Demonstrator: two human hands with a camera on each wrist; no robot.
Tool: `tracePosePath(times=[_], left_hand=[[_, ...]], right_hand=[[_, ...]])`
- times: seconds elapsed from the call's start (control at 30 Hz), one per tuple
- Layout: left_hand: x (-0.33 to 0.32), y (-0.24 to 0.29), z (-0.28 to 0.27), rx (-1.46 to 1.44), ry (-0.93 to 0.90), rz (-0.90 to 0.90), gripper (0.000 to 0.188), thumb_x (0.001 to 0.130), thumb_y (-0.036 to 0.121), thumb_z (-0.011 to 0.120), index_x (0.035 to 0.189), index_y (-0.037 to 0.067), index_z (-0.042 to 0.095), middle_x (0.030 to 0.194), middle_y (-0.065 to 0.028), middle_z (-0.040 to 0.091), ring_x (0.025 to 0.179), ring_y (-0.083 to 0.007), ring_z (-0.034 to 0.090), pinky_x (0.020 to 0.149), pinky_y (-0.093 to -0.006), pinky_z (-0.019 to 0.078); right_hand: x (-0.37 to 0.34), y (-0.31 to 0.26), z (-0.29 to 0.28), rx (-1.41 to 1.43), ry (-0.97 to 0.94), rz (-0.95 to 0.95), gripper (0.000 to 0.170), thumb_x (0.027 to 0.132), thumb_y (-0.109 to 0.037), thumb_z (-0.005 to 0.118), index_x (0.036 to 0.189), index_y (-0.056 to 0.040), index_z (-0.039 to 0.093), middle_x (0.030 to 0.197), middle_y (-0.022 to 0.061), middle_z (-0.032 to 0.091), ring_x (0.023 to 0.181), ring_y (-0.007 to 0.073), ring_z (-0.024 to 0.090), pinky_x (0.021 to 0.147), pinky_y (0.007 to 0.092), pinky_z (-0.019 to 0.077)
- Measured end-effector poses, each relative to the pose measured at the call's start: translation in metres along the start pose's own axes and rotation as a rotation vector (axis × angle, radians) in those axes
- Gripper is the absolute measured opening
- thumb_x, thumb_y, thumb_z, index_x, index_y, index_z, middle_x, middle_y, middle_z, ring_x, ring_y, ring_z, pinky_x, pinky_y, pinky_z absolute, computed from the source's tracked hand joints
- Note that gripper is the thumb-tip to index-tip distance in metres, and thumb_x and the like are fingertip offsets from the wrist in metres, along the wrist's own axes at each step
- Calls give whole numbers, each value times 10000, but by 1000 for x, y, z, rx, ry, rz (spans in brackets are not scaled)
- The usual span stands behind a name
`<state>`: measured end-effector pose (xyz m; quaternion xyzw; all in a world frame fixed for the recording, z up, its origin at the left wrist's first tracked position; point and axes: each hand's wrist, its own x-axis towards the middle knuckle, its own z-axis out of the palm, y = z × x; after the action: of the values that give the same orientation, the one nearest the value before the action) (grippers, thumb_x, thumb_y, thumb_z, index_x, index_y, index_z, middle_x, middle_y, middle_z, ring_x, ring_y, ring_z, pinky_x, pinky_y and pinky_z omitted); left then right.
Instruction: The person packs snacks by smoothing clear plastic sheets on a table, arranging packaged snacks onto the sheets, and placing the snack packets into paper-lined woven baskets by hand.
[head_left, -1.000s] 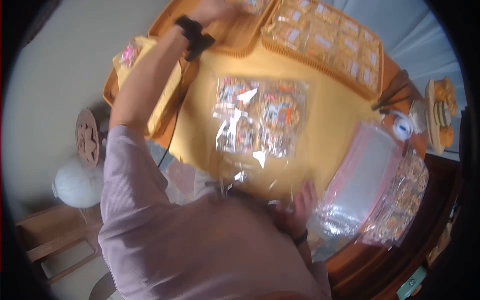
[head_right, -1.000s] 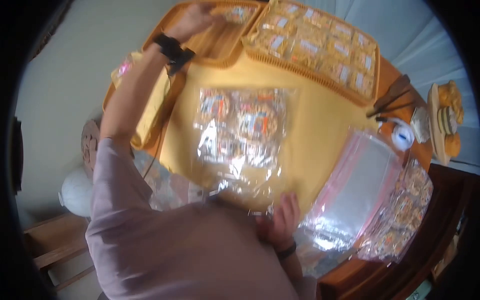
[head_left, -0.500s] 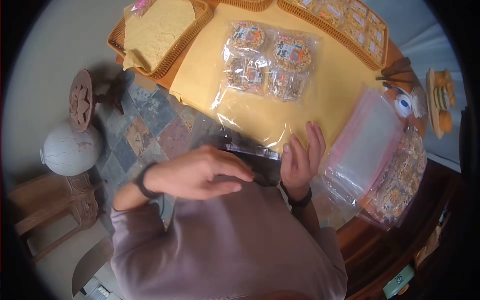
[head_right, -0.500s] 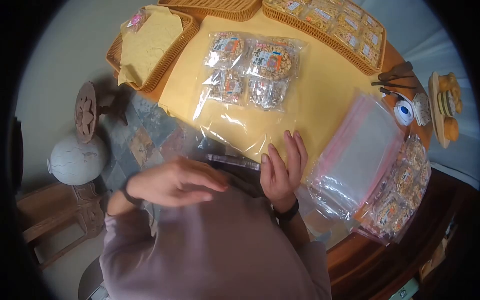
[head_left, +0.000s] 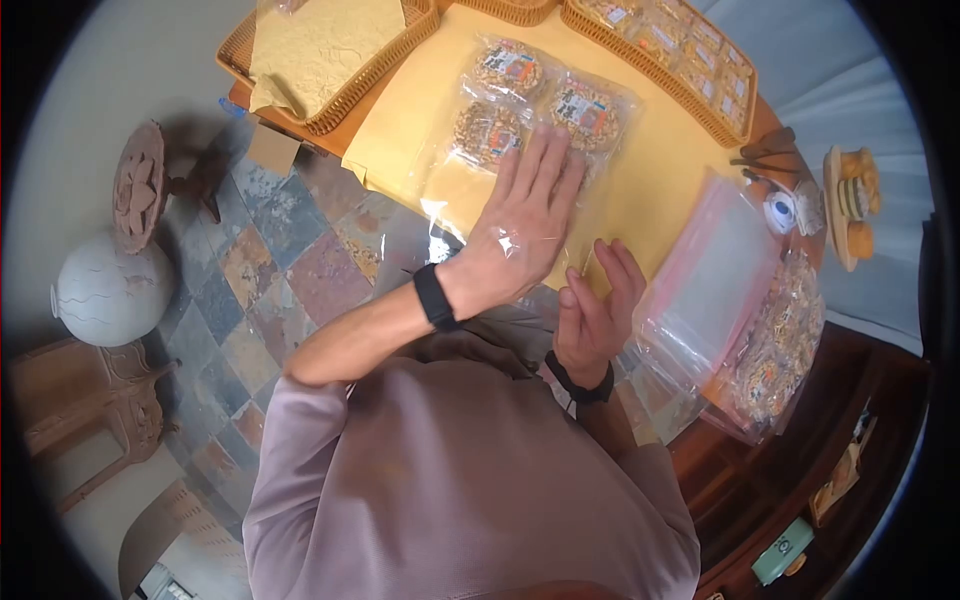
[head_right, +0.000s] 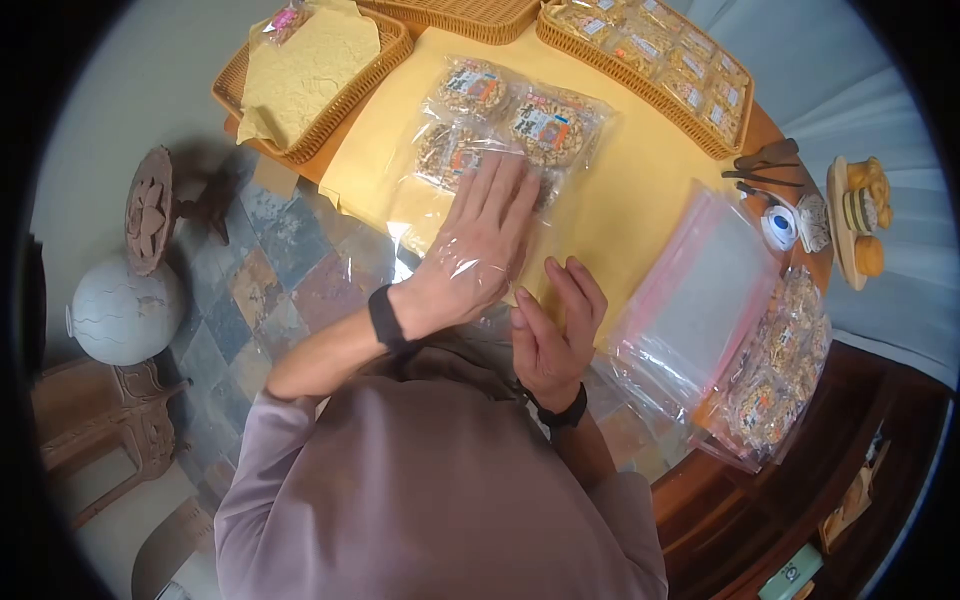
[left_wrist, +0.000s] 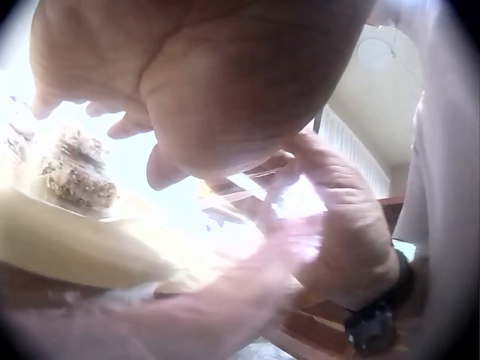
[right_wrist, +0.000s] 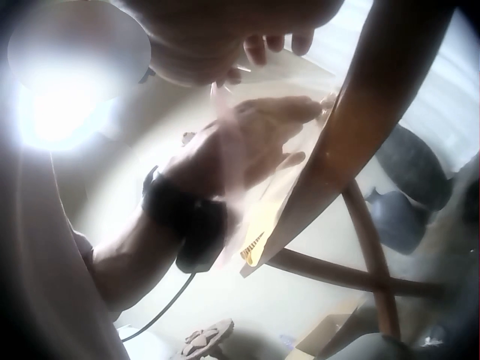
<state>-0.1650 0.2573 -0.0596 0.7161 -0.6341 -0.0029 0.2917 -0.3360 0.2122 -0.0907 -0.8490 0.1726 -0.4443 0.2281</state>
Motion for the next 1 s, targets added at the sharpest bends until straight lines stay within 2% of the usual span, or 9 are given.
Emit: tracePosePath(times=[0.07,0.13,0.17,0.23,0.33,0.57,0.73,0.93,1.0], left_hand=[[15,-4,11,49,15,-29,676,946,115,576,1529,-113,320,1602,-336,275,1487,-532,271,1194,-609,271],[25,-8,21,196,29,-33,702,924,134,595,1526,-106,327,1604,-318,291,1480,-508,298,1204,-595,266],[28,-9,24,197,29,-31,702,924,134,595,1526,-106,327,1604,-318,291,1480,-508,298,1204,-595,266],[32,-10,28,263,65,-14,683,905,152,618,1496,-97,382,1588,-289,331,1484,-480,307,1205,-590,277],[22,-5,33,251,72,-42,620,905,146,621,1460,-70,450,1552,-267,382,1477,-462,332,1199,-601,285],[8,-9,30,252,127,-39,559,882,141,630,1413,-4,538,1480,-261,466,1428,-437,407,1184,-616,308],[-2,-12,21,283,24,72,562,875,171,611,1405,-3,543,1489,-237,477,1427,-438,412,1181,-612,331],[-58,-17,-14,86,12,94,525,894,157,580,1391,-12,551,1541,-196,470,1466,-368,416,1212,-539,342],[-81,-18,-38,10,-86,258,515,919,131,587,1409,-16,532,1524,-197,501,1448,-373,449,1184,-505,407]], right_hand=[[-1,3,0,-2,-12,-11,209,913,-92,726,1120,-65,742,1368,220,617,1309,431,526,1082,502,439],[-2,5,0,-40,-72,-15,369,914,-125,734,1270,-61,662,1438,237,564,1347,455,494,1106,527,410],[-2,7,2,-40,-70,-15,369,914,-125,734,1270,-61,662,1438,237,564,1347,455,494,1106,527,410],[-1,11,10,-46,-79,16,578,894,-155,754,1411,-30,528,1512,267,486,1399,496,439,1136,560,372],[0,17,15,-89,-95,29,712,867,-172,774,1469,4,437,1552,291,426,1432,523,394,1154,586,344],[2,19,13,-26,-109,69,728,859,-146,761,1477,26,417,1562,307,402,1444,520,380,1166,599,328],[2,17,10,-33,-155,126,677,900,-132,714,1476,45,405,1561,315,394,1433,515,393,1174,594,322],[0,21,13,-21,-122,122,630,948,-150,679,1478,54,406,1546,333,395,1418,502,419,1158,574,367],[-1,23,12,-20,-134,94,628,959,-154,681,1481,57,404,1546,330,397,1415,498,426,1151,571,380]])
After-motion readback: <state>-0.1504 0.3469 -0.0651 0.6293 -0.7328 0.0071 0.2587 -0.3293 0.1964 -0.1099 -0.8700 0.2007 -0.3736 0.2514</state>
